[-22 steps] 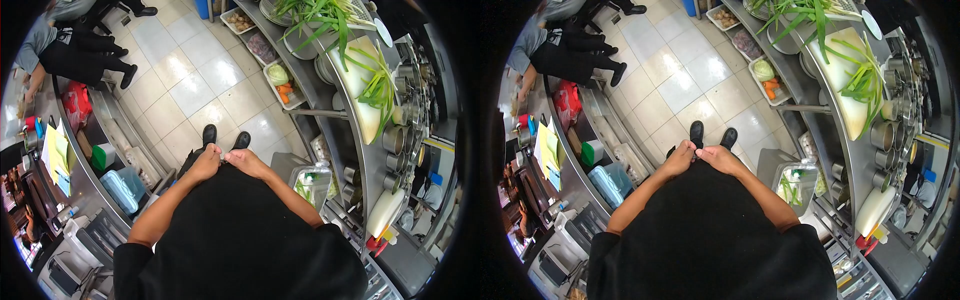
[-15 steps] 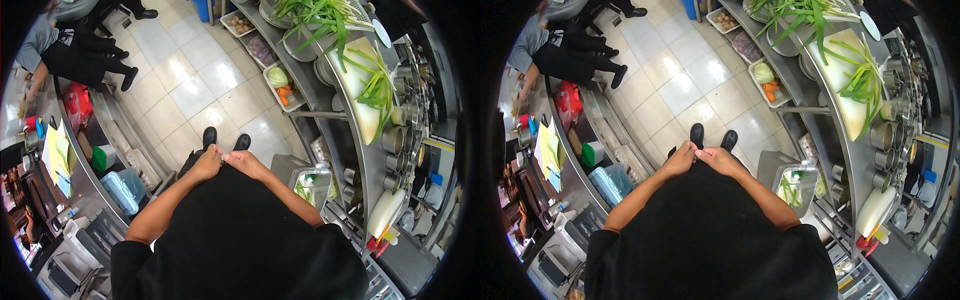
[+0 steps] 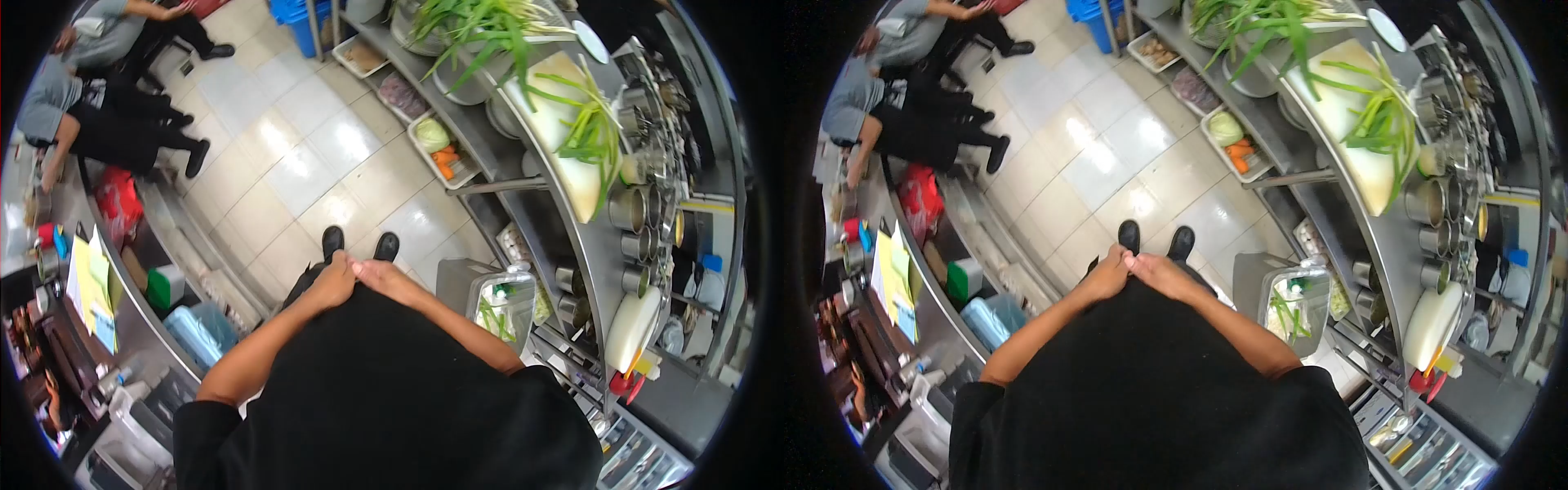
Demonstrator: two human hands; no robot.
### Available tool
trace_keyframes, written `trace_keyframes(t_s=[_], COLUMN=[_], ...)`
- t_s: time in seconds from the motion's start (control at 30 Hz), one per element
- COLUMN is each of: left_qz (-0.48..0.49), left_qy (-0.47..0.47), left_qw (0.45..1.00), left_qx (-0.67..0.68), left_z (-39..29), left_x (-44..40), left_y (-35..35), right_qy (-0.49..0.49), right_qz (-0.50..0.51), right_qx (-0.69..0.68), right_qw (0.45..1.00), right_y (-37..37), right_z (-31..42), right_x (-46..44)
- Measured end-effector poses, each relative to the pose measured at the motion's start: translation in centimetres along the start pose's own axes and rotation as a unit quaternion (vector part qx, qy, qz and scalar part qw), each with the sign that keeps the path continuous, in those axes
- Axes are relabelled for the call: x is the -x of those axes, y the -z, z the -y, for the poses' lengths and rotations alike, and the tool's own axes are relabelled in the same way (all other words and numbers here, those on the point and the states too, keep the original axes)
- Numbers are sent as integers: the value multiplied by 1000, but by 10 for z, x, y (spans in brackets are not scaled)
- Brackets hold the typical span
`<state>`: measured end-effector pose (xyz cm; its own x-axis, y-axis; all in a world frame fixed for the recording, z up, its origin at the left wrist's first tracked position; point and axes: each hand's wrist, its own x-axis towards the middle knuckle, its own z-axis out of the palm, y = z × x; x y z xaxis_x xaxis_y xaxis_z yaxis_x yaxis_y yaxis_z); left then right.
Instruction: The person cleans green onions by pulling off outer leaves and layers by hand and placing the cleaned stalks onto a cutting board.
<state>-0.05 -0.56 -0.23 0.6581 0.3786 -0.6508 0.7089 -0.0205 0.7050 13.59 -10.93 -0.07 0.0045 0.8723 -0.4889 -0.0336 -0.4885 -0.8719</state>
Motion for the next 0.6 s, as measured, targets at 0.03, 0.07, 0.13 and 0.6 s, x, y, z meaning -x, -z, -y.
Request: trace_keyframes(t_s=[0.03, 0.07, 0.13, 0.6], left_qz=[-6, 11, 41, 96], left_qy=[-11, -57, -99, -247], left_qw=[1000, 998, 994, 919], left_qx=[1, -8, -5, -291], left_z=[-2, 0, 15, 32], left_x=[-1, 3, -8, -43], left_y=[2, 3, -2, -12], right_qy=[68, 66, 113, 52], right_qz=[-35, -3, -24, -56], right_qx=[28, 44, 67, 37], right_qw=[997, 997, 991, 996], right_y=[0, 3, -4, 0], right_z=[-8, 1, -23, -53], right_x=[-1, 1, -4, 21])
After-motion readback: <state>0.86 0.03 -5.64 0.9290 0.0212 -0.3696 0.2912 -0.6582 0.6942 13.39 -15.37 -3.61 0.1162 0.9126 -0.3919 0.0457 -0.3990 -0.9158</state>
